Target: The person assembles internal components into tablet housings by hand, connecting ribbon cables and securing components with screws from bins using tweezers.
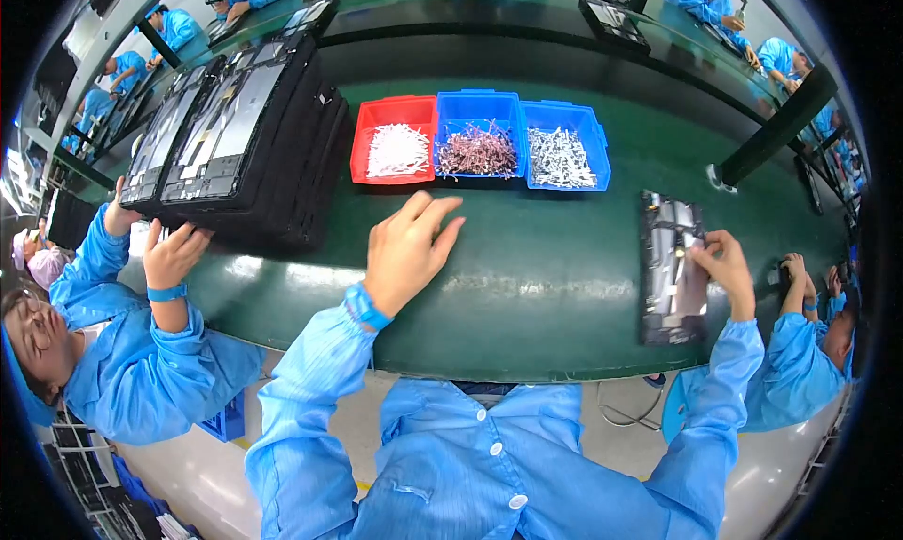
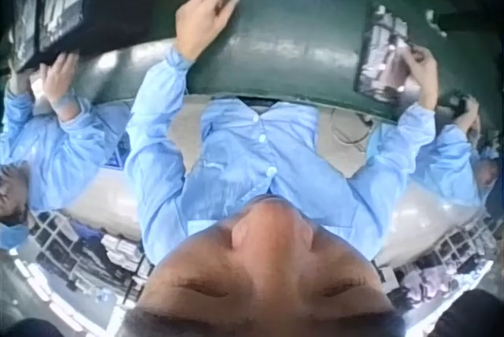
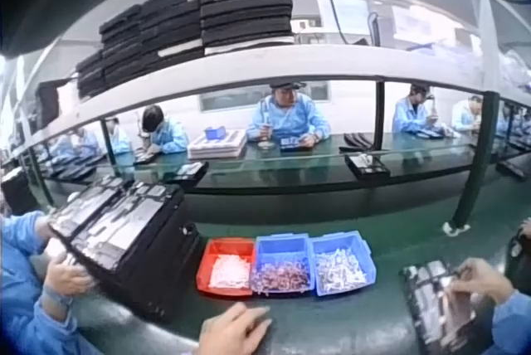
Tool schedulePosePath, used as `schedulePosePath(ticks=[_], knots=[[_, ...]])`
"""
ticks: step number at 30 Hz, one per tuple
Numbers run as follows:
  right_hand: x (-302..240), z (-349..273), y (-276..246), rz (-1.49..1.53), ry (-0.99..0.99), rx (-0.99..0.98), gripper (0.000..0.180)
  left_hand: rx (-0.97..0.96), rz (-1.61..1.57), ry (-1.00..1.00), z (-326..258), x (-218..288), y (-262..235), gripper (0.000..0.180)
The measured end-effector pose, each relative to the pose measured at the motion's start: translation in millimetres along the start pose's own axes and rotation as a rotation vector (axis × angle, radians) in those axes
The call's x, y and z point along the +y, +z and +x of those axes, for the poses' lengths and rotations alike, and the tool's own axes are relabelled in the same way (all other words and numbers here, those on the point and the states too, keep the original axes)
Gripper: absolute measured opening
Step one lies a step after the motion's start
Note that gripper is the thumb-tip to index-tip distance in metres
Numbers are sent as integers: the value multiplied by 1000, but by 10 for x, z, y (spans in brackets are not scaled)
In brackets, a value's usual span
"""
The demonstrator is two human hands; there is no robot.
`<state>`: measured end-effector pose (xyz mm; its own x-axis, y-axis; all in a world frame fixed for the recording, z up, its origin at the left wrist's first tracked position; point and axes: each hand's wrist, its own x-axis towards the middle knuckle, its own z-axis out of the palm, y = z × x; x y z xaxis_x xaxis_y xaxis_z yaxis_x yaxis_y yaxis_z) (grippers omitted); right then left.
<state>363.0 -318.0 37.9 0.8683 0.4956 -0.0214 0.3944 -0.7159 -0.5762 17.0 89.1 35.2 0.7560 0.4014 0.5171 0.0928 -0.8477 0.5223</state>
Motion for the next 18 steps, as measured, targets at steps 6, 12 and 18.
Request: schedulePosePath(ticks=[6,12,18], knots=[[-956,-625,678,85,-91,-89,48,289,260,-43,382,-91,333,22],[-1486,-985,1087,166,-172,-63,52,307,293,-50,512,-109,405,21],[-1554,-996,1292,218,-285,-10,59,211,311,149,574,-50,453,18]])
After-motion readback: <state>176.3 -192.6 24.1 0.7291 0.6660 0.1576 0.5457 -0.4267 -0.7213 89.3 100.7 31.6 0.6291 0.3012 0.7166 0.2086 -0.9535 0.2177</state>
